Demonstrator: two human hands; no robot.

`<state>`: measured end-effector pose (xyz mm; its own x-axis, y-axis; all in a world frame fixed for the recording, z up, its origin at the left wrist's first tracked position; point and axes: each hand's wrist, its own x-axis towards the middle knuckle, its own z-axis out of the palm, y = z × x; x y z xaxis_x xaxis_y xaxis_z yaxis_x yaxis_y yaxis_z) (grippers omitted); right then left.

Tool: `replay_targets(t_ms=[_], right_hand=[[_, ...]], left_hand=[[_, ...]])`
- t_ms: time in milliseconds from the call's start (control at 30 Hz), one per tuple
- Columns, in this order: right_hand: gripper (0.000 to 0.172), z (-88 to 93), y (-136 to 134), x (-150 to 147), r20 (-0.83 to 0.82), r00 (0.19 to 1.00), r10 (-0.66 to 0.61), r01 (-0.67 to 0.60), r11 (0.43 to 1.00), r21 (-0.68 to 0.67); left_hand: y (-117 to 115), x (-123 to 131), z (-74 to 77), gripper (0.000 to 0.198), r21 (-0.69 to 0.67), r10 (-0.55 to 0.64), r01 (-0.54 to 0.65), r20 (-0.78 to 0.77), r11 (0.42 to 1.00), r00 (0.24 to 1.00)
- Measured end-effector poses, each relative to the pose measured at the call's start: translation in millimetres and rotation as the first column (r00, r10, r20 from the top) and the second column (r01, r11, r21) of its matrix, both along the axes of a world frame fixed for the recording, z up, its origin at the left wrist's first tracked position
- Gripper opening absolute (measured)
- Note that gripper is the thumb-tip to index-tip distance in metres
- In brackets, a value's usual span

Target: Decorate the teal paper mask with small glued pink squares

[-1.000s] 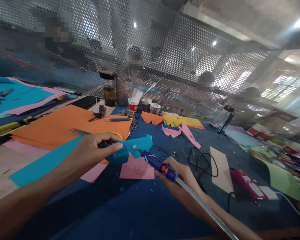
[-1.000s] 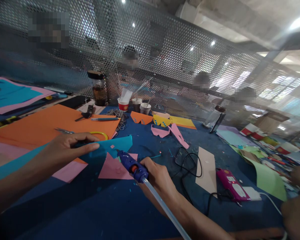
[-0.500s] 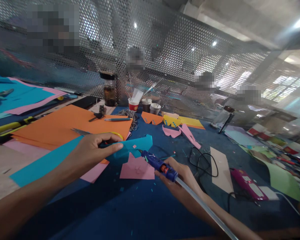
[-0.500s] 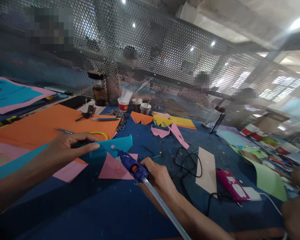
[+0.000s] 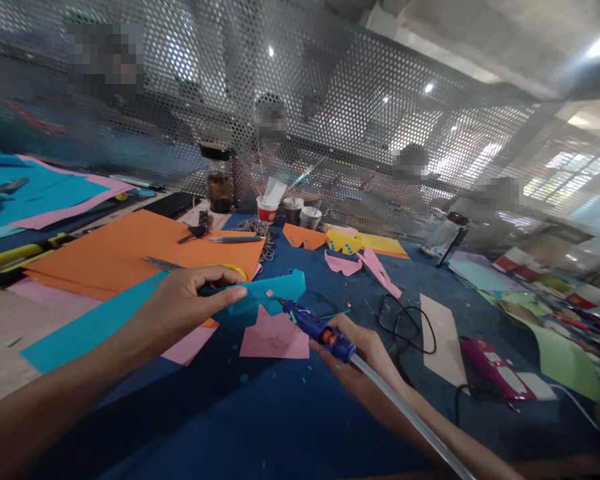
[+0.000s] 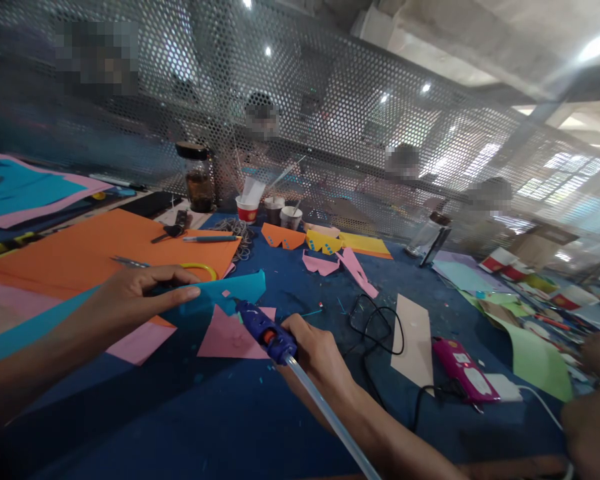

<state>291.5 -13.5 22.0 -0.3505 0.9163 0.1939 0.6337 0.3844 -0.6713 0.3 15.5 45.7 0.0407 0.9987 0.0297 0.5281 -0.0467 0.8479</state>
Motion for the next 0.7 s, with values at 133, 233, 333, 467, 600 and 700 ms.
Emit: replay_targets(t_ms=[133,233,333,467,600,700], right_hand=[[0.007,-2.5,2.0,1.6,0.006,1.0,0.016,-0.016,1.0,-0.004],[0.007,-2.4,3.1,2.1,0.019,0.999,0.027,-0.027,1.0,0.001],[0.008,0.7,2.7,0.6,0.002,1.0,0.007,-0.007,1.0,0.013],[0.014,8.5,-0.6,-2.6,-0.077,0.997,-0.012,0.011,1.0,-0.013],[0.02,11.4,-3.2,-1.9,-0.155,0.988,-0.018,0.001,0.995,-0.103],[0.021,8.7,-2.3,0.9,-0.193,0.981,-0.016,-0.021,0.982,-0.187]], left_hand=[[-0.1,0.4,0.8,0.028,0.006,0.014,-0.015,0.018,1.0,1.0],[0.5,0.5,0.9,0.028,0.016,0.012,-0.013,0.038,1.0,0.999],[1.9,-0.2,-0.7,0.028,0.019,0.007,-0.008,0.039,1.0,0.999],[3.5,-2.1,-3.3,0.028,0.031,0.019,-0.019,0.003,0.999,1.0],[3.6,-4.1,-4.3,0.028,0.037,0.018,-0.018,-0.003,0.999,1.0],[3.7,-4.7,-4.4,0.028,0.029,0.017,-0.018,0.015,0.999,1.0]])
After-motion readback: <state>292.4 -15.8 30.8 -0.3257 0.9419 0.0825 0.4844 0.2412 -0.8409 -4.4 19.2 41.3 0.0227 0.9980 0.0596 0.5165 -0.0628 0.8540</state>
